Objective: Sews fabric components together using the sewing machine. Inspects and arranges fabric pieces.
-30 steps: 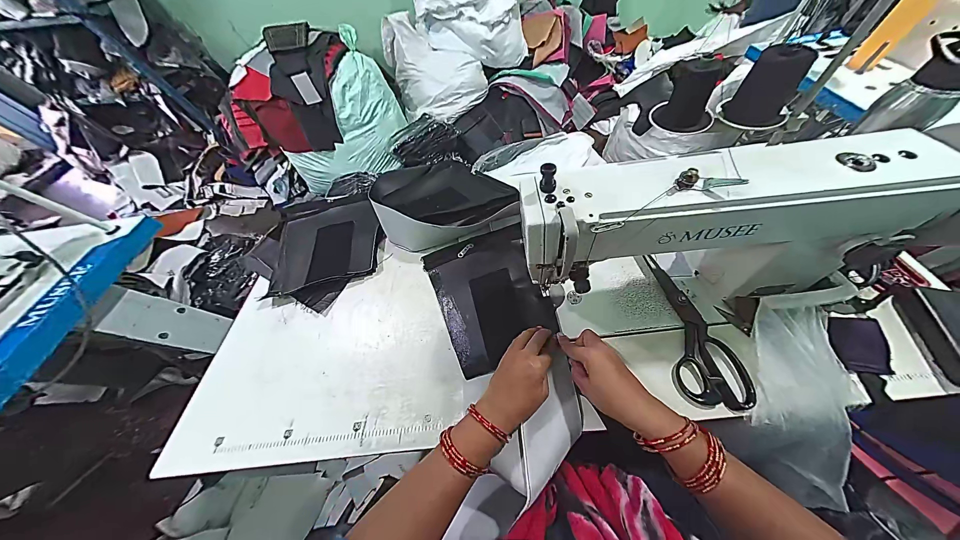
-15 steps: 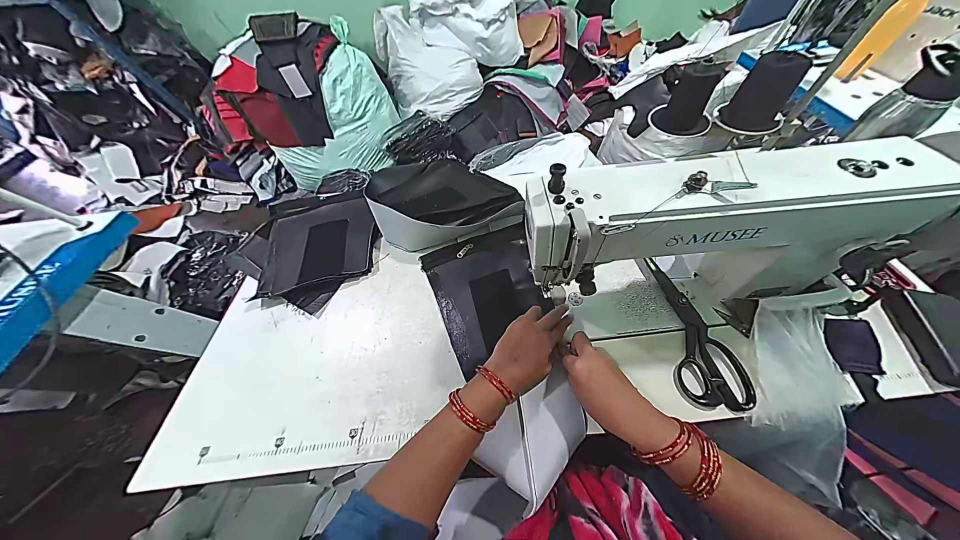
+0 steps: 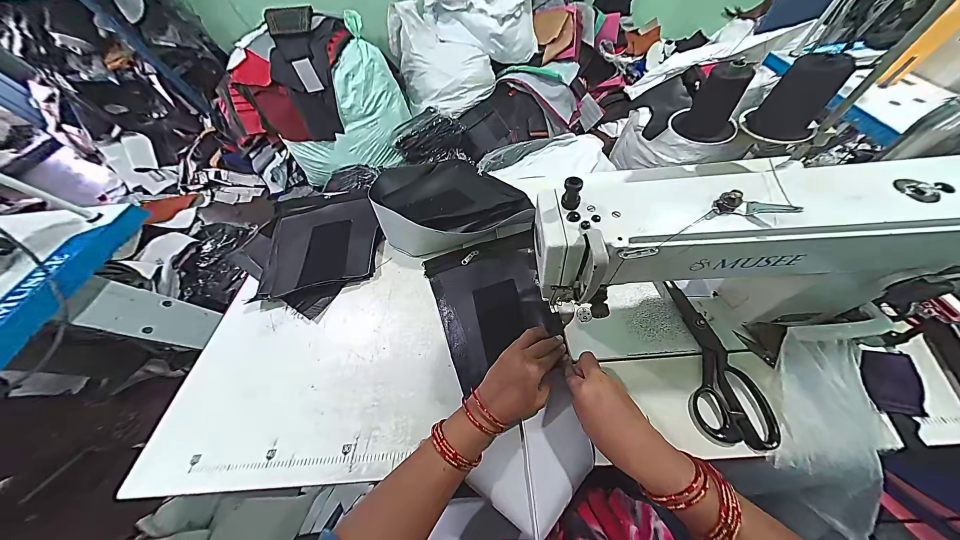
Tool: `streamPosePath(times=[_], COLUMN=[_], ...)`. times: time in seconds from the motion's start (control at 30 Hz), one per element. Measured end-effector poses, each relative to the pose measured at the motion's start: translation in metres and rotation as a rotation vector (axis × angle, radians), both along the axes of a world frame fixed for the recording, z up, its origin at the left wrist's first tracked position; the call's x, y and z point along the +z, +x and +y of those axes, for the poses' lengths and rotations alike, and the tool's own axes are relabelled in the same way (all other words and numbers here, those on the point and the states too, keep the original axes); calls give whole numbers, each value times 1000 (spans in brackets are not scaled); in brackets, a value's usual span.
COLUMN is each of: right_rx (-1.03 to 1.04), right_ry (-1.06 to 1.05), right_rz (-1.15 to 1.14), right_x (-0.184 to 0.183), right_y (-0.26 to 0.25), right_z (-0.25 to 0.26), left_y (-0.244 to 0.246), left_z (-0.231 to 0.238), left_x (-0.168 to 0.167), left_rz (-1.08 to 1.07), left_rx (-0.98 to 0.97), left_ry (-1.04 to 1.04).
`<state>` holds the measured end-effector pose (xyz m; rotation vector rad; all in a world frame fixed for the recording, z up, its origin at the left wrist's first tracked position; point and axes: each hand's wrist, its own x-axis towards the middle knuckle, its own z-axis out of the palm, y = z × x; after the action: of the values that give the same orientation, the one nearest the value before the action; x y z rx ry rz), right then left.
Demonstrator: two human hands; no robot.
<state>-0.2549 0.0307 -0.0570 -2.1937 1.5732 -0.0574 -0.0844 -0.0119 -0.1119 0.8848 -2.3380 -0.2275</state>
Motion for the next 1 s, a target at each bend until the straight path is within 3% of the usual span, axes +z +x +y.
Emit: streamPosePath(times=[0.3, 0.53, 0.8, 1.0], right_rx=[-61, -69, -234, -318], right_ry=[-91, 80, 28, 156], right_rz=[-121, -168, -402, -541], right_x=[-10, 2, -9, -11], right_y=[4, 1, -13, -21], right_z=[-24, -48, -40, -41], left_y=[1, 3, -2, -3], left_z=[-26, -45, -3, -4], left_x=[3, 6, 12, 32], left_rz=[-16, -34, 173, 12], left_rx=[9, 19, 213, 206], left_ry=[99, 129, 333, 446])
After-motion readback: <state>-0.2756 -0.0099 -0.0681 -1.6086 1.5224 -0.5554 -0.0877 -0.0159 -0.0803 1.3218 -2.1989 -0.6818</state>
